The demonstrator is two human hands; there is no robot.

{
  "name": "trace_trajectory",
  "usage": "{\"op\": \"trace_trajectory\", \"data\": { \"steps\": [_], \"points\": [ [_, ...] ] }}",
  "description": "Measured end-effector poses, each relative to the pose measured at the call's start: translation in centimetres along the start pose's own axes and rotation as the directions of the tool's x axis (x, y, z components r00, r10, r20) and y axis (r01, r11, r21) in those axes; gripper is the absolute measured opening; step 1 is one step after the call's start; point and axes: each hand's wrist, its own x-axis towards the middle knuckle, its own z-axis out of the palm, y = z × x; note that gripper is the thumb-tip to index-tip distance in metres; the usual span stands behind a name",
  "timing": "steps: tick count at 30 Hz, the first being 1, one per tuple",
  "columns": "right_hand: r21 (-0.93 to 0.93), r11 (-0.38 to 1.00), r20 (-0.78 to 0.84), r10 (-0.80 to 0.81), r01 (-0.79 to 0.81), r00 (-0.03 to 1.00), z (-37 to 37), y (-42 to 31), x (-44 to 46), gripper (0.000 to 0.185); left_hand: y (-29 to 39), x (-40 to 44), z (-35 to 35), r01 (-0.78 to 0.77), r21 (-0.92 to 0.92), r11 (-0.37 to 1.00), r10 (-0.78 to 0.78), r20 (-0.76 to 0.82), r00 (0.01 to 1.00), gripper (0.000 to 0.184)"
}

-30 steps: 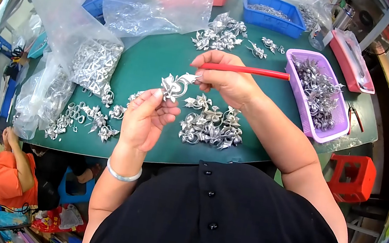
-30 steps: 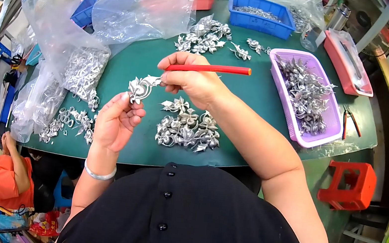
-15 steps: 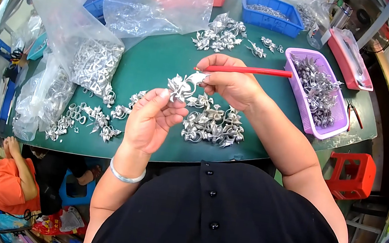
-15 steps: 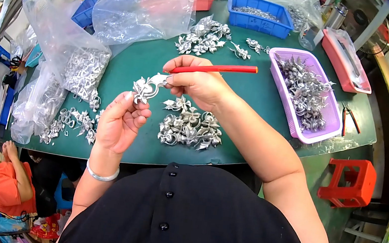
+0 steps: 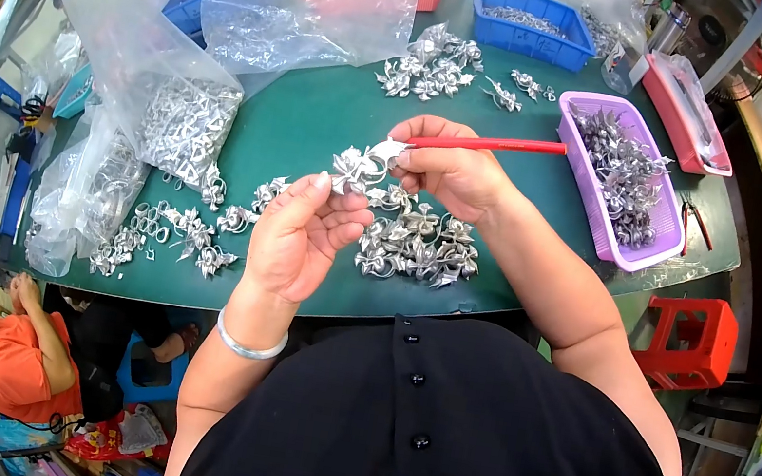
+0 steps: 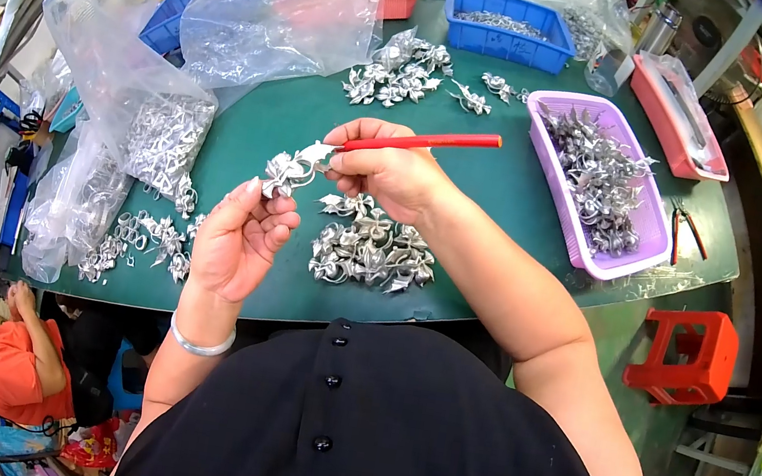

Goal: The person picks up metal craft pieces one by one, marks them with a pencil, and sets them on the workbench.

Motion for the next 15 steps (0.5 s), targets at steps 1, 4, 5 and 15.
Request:
{"op": "trace_trajectory", "data": {
  "steps": [1, 4, 5, 15],
  "points": [
    [-0.002, 1.0, -0.001, 0.0, 0.0, 1.0, 0.0, 0.2, 0.0, 0.015, 0.0, 0.0, 0.1, 0.001, 0.004, 1.0, -0.001, -0.01, 1.0, 0.019],
    [-0.019, 0.999, -0.047, -0.05, 0.049, 0.998, -0.2, 0.0, -0.3, 0.016, -0.4, 0.5, -0.5, -0.003, 0.049, 0.999, 0.002, 0.021, 1.0, 0.013],
    [-0.044, 0.996, -0.049, -0.073, 0.071, 0.996, -0.3, -0.1, -0.6, 0.017, -0.7, 0.7, -0.7, 0.012, 0.054, 0.998, -0.013, 0.027, 1.0, 0.012],
    [-0.832, 0.462, -0.032, -0.593, 0.307, 0.805, -4.0, -7.4, -6.4, 0.019, -3.9, 1.7, 0.1, -0.027, 0.404, 0.914, 0.028, 0.004, 1.0, 0.022]
  ]
}}
